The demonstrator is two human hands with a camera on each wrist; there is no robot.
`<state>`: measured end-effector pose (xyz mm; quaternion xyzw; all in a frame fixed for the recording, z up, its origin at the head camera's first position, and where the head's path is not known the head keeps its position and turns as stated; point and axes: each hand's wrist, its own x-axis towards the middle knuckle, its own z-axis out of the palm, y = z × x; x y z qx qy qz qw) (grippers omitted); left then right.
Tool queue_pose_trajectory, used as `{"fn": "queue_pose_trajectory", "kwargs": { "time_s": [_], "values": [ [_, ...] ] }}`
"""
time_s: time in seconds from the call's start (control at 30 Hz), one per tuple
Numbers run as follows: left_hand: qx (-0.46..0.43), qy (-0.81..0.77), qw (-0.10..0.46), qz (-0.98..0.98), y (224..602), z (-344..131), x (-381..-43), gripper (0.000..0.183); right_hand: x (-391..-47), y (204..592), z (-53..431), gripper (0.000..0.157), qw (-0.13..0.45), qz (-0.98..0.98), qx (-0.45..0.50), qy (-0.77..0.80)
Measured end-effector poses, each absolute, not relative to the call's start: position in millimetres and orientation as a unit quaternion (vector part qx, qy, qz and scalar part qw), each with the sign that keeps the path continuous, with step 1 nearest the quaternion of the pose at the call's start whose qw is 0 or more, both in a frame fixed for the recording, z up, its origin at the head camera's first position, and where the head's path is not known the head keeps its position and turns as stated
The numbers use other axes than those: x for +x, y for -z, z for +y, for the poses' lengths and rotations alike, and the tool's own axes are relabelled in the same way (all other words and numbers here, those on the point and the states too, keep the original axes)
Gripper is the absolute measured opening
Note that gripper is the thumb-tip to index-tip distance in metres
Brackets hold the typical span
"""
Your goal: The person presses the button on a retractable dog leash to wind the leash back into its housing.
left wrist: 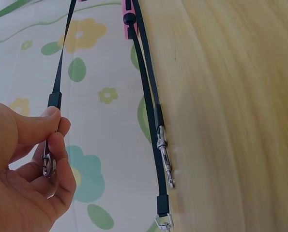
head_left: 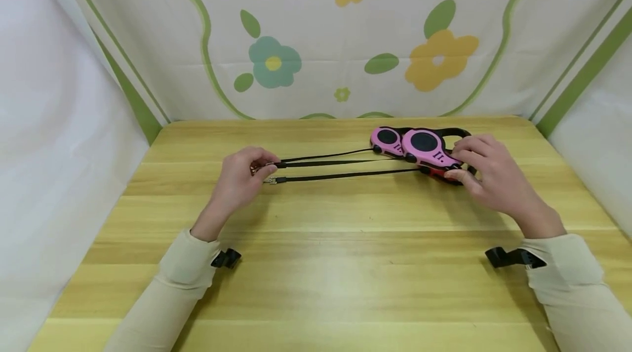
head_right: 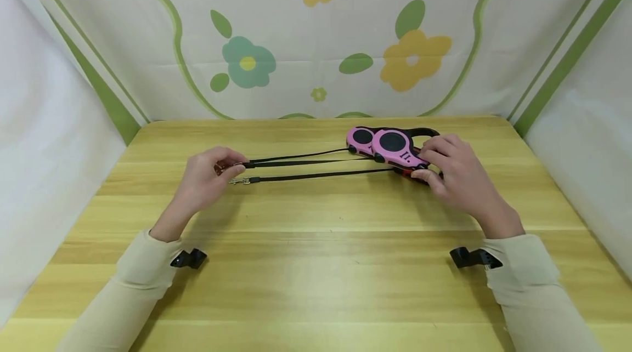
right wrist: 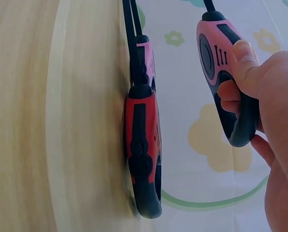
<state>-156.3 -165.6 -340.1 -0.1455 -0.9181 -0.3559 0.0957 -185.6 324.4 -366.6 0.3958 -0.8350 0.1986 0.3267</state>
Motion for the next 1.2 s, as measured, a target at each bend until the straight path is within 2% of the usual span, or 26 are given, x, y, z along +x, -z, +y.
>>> {"fn": "queue_pose_trajectory", "kwargs": {
  "time_s": [0.57, 1.2],
  "values": [
    [-0.157, 0.359, 0.114, -0.913, 339.9, -166.6, -151.7, 0.014, -176.7, 359.8, 324.5, 0.07, 0.306, -0.848, 0.393, -0.179],
    [-0.155, 0.348, 0.119, -0.917, 339.1, -165.8, -152.8, 0.009, -176.5, 356.7, 321.4, 0.076, 0.3, -0.853, 0.383, -0.188]
  ]
}}
